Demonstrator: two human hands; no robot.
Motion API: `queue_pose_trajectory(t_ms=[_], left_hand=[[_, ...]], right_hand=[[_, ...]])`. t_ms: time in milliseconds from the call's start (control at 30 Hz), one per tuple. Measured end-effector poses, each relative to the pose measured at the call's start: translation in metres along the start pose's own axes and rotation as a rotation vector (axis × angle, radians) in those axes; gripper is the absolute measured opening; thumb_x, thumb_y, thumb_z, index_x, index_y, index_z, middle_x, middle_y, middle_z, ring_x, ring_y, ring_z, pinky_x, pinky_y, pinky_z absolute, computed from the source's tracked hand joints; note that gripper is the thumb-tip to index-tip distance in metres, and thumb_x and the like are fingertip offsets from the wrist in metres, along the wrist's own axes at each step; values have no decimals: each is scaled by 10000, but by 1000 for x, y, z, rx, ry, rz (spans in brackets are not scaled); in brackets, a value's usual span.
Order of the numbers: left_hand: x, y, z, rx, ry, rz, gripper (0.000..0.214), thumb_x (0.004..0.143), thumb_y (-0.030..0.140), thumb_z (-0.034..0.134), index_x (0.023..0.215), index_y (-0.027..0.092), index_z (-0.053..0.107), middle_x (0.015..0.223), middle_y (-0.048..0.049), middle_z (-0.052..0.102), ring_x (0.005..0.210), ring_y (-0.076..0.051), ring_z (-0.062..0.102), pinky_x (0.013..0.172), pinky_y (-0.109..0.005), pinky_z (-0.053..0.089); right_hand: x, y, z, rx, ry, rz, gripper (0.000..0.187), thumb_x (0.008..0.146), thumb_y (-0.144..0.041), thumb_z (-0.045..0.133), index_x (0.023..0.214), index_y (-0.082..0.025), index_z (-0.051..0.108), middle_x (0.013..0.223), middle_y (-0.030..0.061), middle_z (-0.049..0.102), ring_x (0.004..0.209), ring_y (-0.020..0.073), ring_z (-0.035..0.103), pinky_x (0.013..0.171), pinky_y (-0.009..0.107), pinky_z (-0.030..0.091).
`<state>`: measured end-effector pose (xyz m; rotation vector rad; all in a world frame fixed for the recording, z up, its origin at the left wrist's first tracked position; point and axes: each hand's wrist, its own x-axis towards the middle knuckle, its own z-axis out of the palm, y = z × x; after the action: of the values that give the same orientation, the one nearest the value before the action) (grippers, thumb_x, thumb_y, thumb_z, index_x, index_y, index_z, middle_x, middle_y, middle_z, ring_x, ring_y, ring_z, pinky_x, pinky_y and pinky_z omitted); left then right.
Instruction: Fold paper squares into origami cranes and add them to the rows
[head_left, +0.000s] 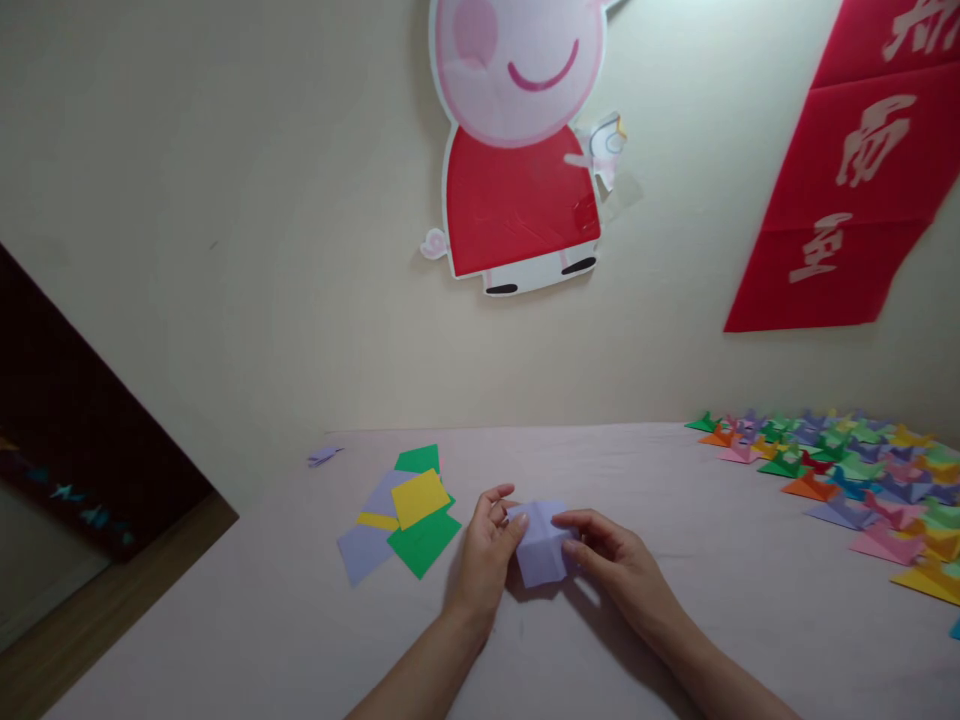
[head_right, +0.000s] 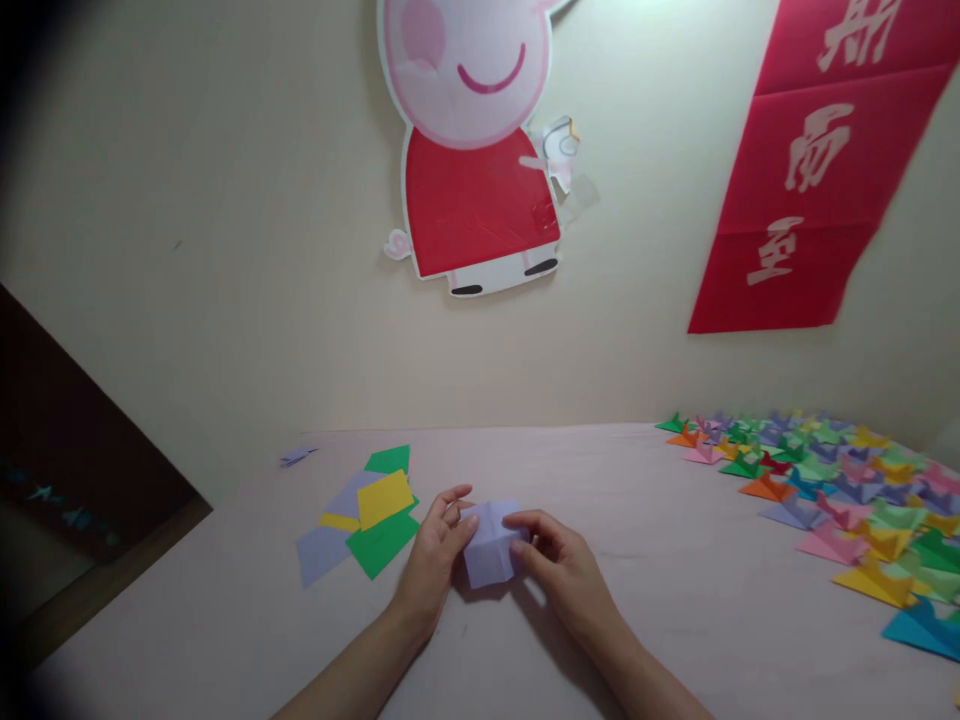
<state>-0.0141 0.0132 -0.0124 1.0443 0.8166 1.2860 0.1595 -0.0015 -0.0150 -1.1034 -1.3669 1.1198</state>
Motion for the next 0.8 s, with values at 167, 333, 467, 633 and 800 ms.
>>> queue_pose_trajectory(t_ms=[167,333,467,633,800], left_hand=[[0,-3,2,-28,13,-2,535,767,400,769,1172,203,481,1029,-41,575,897,-166,582,729,-240,460],[-2,-6,2,-80,-58,-32,534,748,380,794,1159,208,500,1035,-34,572,845,-146,582,710,-232,449],[-4,-6,2,-94,-127,-74,540,733,387,804,1154,207,518,1115,-53,569,892,-156,580,753,-247,449],[-7,-4,4,44,-135,-53,395,791,405,739,1075,193,566,1021,-52,603,859,-172,582,761,-269,436],[-16,7,10,471,-129,260,154,907,347,590,898,207,653,1018,-63,620,1016,-231,552,913,-332,396]], right_hand=[[-3,-2,1,-222,68,-181,157,805,-309,612,876,-237,732,881,43,706,867,219,611,797,328,470],[-5,-4,1,-347,39,-298,121,845,-287,597,811,-268,713,888,45,657,919,234,572,834,360,452],[-9,-7,2,-394,-10,-361,130,835,-249,611,770,-285,718,1186,57,611,1125,264,507,961,418,407],[-11,-7,4,-325,-77,-411,99,856,-250,609,789,-269,679,1072,46,682,1069,241,546,955,404,417],[-6,-1,-1,-289,44,-357,107,861,-299,605,792,-257,676,855,37,676,900,228,571,834,360,443]])
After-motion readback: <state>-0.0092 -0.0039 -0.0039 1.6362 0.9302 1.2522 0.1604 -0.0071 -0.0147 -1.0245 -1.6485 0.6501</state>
